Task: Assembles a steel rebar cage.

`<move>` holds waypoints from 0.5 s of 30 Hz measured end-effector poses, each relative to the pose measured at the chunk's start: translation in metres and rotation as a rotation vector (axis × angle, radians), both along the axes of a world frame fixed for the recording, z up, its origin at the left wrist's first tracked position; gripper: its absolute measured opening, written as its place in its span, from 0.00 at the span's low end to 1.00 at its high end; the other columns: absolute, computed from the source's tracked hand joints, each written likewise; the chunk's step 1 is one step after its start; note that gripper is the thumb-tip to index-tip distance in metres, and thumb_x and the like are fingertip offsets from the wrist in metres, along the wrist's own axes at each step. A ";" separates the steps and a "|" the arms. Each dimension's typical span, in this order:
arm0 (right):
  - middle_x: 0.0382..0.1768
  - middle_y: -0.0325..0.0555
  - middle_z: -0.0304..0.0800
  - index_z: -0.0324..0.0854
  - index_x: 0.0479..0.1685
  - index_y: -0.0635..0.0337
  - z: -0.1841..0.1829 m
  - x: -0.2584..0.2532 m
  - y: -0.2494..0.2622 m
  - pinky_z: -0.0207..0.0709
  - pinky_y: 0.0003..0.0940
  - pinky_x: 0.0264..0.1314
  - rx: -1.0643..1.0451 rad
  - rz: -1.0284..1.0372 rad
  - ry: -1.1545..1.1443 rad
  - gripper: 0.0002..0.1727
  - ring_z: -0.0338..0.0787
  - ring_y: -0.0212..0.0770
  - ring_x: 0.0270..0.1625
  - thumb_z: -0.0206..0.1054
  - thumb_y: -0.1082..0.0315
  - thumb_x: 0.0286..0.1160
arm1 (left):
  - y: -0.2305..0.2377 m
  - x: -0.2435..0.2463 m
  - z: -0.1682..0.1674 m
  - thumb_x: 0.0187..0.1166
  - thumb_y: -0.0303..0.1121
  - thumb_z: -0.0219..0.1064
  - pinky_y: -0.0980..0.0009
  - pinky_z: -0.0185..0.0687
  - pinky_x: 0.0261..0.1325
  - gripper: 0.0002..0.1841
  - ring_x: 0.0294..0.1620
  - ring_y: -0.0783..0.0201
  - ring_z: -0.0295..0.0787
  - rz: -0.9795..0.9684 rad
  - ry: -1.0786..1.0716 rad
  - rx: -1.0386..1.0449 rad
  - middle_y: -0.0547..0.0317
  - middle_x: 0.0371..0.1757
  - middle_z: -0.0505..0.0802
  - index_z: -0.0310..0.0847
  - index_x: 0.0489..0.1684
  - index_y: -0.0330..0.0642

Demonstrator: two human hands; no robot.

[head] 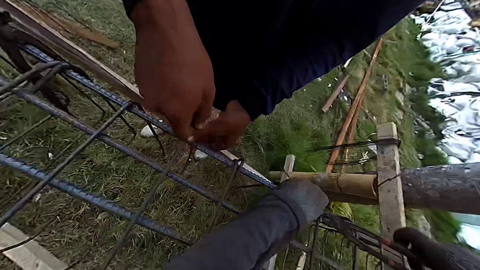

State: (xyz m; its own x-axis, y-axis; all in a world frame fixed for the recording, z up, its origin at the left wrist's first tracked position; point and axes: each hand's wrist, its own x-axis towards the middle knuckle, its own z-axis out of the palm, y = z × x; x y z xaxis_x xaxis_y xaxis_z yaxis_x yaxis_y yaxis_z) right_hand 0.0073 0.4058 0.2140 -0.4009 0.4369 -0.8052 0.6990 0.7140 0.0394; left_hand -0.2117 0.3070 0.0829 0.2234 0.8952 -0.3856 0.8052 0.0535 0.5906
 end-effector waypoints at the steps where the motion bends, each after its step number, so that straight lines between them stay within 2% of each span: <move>1: 0.47 0.67 0.89 0.76 0.67 0.66 0.005 -0.003 -0.003 0.81 0.69 0.44 0.133 0.155 0.026 0.30 0.91 0.69 0.46 0.74 0.57 0.70 | -0.001 -0.003 0.012 0.86 0.20 0.53 0.40 0.82 0.57 0.12 0.60 0.36 0.86 -0.022 0.016 -0.042 0.38 0.58 0.88 0.81 0.58 0.32; 2: 0.50 0.69 0.88 0.78 0.67 0.66 0.007 -0.002 -0.004 0.81 0.70 0.46 0.264 0.318 0.066 0.25 0.90 0.72 0.50 0.70 0.59 0.75 | -0.002 -0.003 0.013 0.86 0.19 0.50 0.39 0.82 0.57 0.13 0.60 0.35 0.86 -0.031 0.028 -0.021 0.35 0.59 0.88 0.79 0.57 0.29; 3: 0.48 0.71 0.88 0.79 0.65 0.66 0.006 0.001 -0.004 0.80 0.71 0.47 0.393 0.454 0.122 0.21 0.89 0.75 0.50 0.68 0.64 0.76 | -0.001 0.000 0.011 0.85 0.19 0.49 0.40 0.83 0.56 0.13 0.59 0.35 0.87 -0.032 0.055 0.013 0.36 0.58 0.88 0.80 0.56 0.29; 5: 0.38 0.67 0.88 0.80 0.55 0.67 -0.005 0.007 0.001 0.81 0.67 0.42 0.627 0.655 0.216 0.15 0.90 0.73 0.43 0.69 0.66 0.76 | -0.001 0.000 0.016 0.87 0.22 0.52 0.43 0.81 0.62 0.14 0.63 0.40 0.85 -0.021 0.053 -0.011 0.42 0.61 0.89 0.83 0.60 0.34; 7: 0.32 0.66 0.87 0.82 0.48 0.68 -0.014 0.008 0.002 0.82 0.66 0.36 0.692 0.649 0.166 0.16 0.91 0.72 0.38 0.67 0.61 0.79 | -0.001 -0.004 0.016 0.88 0.26 0.54 0.45 0.77 0.67 0.15 0.67 0.43 0.84 -0.019 0.021 -0.009 0.45 0.64 0.89 0.83 0.64 0.38; 8: 0.31 0.66 0.88 0.82 0.44 0.68 -0.015 0.006 -0.001 0.82 0.67 0.34 0.638 0.565 0.087 0.19 0.92 0.72 0.38 0.64 0.56 0.82 | -0.001 -0.003 0.002 0.87 0.26 0.56 0.45 0.78 0.67 0.14 0.66 0.44 0.84 -0.021 0.015 0.056 0.47 0.62 0.89 0.84 0.63 0.40; 9: 0.31 0.65 0.89 0.83 0.43 0.66 -0.015 0.005 -0.003 0.82 0.67 0.34 0.526 0.451 -0.001 0.22 0.92 0.70 0.37 0.62 0.51 0.83 | 0.000 0.004 -0.030 0.81 0.26 0.63 0.46 0.85 0.58 0.10 0.58 0.46 0.89 0.010 -0.008 0.225 0.49 0.54 0.92 0.88 0.54 0.43; 11: 0.26 0.58 0.86 0.83 0.38 0.63 -0.015 0.010 -0.002 0.80 0.60 0.32 0.130 0.105 -0.096 0.25 0.89 0.60 0.31 0.59 0.47 0.87 | 0.009 0.020 -0.088 0.76 0.30 0.68 0.47 0.88 0.45 0.07 0.49 0.49 0.91 0.045 -0.022 0.473 0.55 0.45 0.93 0.91 0.44 0.50; 13: 0.16 0.44 0.75 0.79 0.33 0.59 -0.023 0.024 -0.005 0.73 0.37 0.16 -0.389 -0.480 -0.033 0.22 0.77 0.40 0.16 0.54 0.51 0.90 | 0.013 0.025 -0.098 0.77 0.32 0.68 0.48 0.89 0.44 0.06 0.48 0.51 0.90 0.029 0.025 0.500 0.58 0.45 0.92 0.90 0.44 0.53; 14: 0.17 0.38 0.73 0.75 0.36 0.54 -0.027 0.033 -0.007 0.75 0.32 0.15 -0.641 -0.754 -0.011 0.19 0.76 0.35 0.14 0.51 0.50 0.88 | 0.012 0.025 -0.093 0.78 0.31 0.67 0.47 0.89 0.45 0.06 0.48 0.50 0.90 0.021 0.035 0.504 0.56 0.45 0.92 0.90 0.44 0.52; 15: 0.19 0.35 0.74 0.74 0.37 0.50 -0.032 0.039 -0.008 0.76 0.31 0.15 -0.805 -0.919 0.017 0.18 0.76 0.33 0.15 0.54 0.47 0.85 | 0.010 0.022 -0.084 0.79 0.31 0.67 0.46 0.89 0.44 0.06 0.47 0.49 0.91 0.029 0.030 0.509 0.55 0.44 0.93 0.91 0.44 0.51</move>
